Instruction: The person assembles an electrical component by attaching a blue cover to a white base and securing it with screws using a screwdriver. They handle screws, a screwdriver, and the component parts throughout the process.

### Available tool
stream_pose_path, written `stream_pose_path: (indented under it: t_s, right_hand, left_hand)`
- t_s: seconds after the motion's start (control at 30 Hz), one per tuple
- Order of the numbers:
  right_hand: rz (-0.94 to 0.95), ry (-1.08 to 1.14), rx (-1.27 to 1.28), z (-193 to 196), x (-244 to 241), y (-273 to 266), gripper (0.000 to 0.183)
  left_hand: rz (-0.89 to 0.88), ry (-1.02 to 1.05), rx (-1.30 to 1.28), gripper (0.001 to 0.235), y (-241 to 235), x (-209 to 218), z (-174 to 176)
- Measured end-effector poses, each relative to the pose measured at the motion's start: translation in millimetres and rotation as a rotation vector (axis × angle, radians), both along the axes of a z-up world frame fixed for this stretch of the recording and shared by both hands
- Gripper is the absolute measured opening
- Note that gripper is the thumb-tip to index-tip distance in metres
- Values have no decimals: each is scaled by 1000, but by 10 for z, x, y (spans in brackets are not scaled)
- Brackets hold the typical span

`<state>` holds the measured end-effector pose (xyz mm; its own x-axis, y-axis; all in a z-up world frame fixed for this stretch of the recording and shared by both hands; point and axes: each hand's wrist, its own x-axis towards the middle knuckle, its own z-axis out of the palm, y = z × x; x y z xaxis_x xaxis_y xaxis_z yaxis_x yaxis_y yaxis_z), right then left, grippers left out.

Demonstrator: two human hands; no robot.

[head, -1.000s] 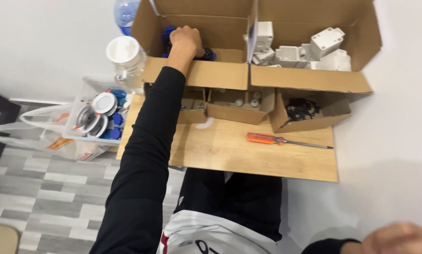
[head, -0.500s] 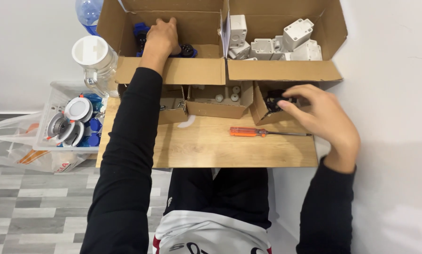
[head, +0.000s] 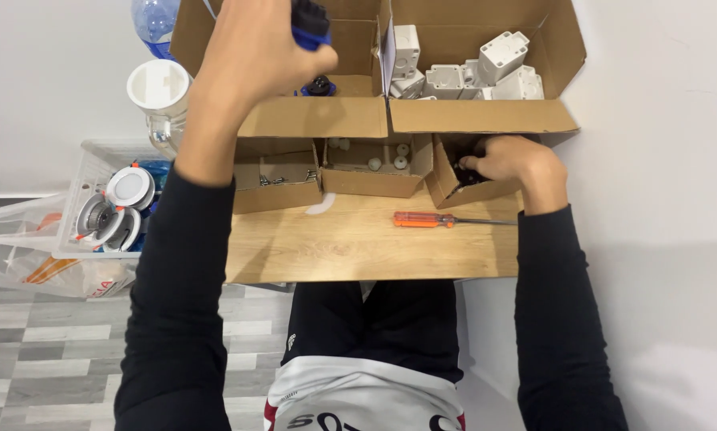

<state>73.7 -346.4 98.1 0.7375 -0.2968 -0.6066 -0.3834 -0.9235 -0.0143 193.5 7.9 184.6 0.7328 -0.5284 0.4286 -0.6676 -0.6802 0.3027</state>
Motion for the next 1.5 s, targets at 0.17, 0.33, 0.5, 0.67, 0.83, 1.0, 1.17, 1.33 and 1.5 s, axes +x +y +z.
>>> stream_pose_path:
  t_s: [0.17, 0.33, 0.5, 0.67, 0.83, 1.0, 1.17, 1.33, 1.5]
  right_hand:
    - [-58, 74, -130, -138, 150, -34, 77]
    - [-11, 75, -168, -553, 337, -271, 73]
    - [209, -10, -255, -475, 178, -174, 60]
    - [153, -172, -263, -760, 216, -381, 47]
    - [124, -303, -202, -620, 97, -421, 33]
    - [19, -500, -42, -233, -188, -211, 20]
    - [141, -708, 147, -17, -489, -87, 17]
    - [260, -858, 162, -29, -720, -112, 17]
    - [353, -1051, 256, 38, -1033, 82, 14]
  left_hand:
    - [-337, 86, -194, 51, 165, -887, 202]
    - [-353, 323, -228, 54, 237, -1450, -280]
    - [-374, 404, -447, 69, 176, -1735, -1171]
    - [-310, 505, -515, 63, -29, -1960, -1700]
    - [-309, 411, -424, 63, -143, -2047, -1868]
    - [-341, 348, -373, 65, -196, -2033, -2018]
    - [-288, 369, -379, 66, -211, -2047, -2130]
    - [-295, 386, -389, 68, -211, -2036, -2121]
    - [-267, 418, -380, 73, -207, -2043, -2138]
